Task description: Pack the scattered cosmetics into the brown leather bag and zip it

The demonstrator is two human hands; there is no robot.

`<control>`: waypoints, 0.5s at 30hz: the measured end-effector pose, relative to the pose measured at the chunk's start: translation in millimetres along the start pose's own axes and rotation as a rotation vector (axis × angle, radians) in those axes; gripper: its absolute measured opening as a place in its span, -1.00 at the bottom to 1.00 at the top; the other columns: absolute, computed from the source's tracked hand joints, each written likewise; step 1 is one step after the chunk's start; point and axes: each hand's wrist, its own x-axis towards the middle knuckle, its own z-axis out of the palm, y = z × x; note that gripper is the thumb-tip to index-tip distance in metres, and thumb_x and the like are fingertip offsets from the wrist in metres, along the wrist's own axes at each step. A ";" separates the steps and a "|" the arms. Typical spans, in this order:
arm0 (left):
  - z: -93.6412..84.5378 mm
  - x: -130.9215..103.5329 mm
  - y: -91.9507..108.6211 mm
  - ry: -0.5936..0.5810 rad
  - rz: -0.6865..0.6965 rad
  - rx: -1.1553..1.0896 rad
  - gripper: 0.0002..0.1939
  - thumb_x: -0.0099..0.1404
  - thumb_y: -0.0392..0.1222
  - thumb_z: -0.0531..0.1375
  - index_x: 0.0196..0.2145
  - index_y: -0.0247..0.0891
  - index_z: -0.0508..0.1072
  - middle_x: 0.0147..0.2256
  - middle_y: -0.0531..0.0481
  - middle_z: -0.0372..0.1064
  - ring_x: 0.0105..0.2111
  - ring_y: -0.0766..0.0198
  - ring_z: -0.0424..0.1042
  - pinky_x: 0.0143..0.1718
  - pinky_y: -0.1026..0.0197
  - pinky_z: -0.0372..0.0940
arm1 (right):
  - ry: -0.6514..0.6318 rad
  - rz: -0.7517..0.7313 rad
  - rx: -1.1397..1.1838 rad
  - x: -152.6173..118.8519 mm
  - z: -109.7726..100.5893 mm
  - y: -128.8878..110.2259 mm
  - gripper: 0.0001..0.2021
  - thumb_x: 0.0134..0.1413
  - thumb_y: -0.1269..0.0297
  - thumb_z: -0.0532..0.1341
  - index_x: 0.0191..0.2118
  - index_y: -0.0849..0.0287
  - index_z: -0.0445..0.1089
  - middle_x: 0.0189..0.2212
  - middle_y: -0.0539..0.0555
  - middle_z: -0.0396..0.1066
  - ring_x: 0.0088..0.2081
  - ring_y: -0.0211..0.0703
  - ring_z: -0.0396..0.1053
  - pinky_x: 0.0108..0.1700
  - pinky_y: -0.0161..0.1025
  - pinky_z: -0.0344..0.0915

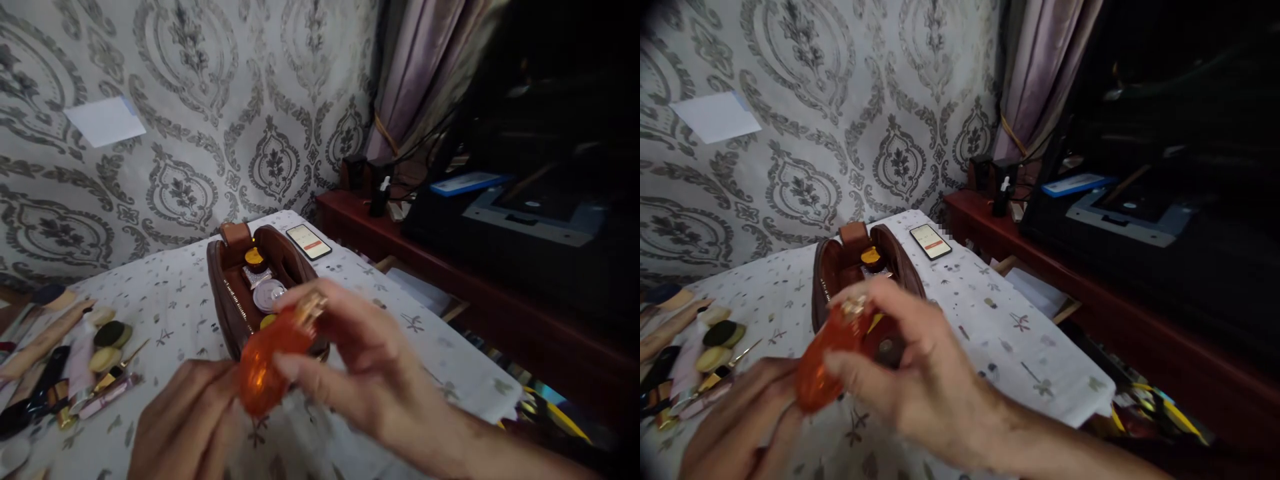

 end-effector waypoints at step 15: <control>50.5 -14.9 1.8 -0.275 0.190 0.135 -0.49 0.36 -0.40 -0.06 0.21 -0.23 0.35 -0.03 -0.13 0.56 -0.32 0.25 0.62 -0.32 0.31 0.55 | 0.001 -0.061 -0.555 36.7 -34.9 28.7 -0.92 0.15 0.31 0.29 -0.25 0.14 0.39 -0.42 -0.03 0.43 -0.42 -0.27 0.39 -0.36 -0.33 0.36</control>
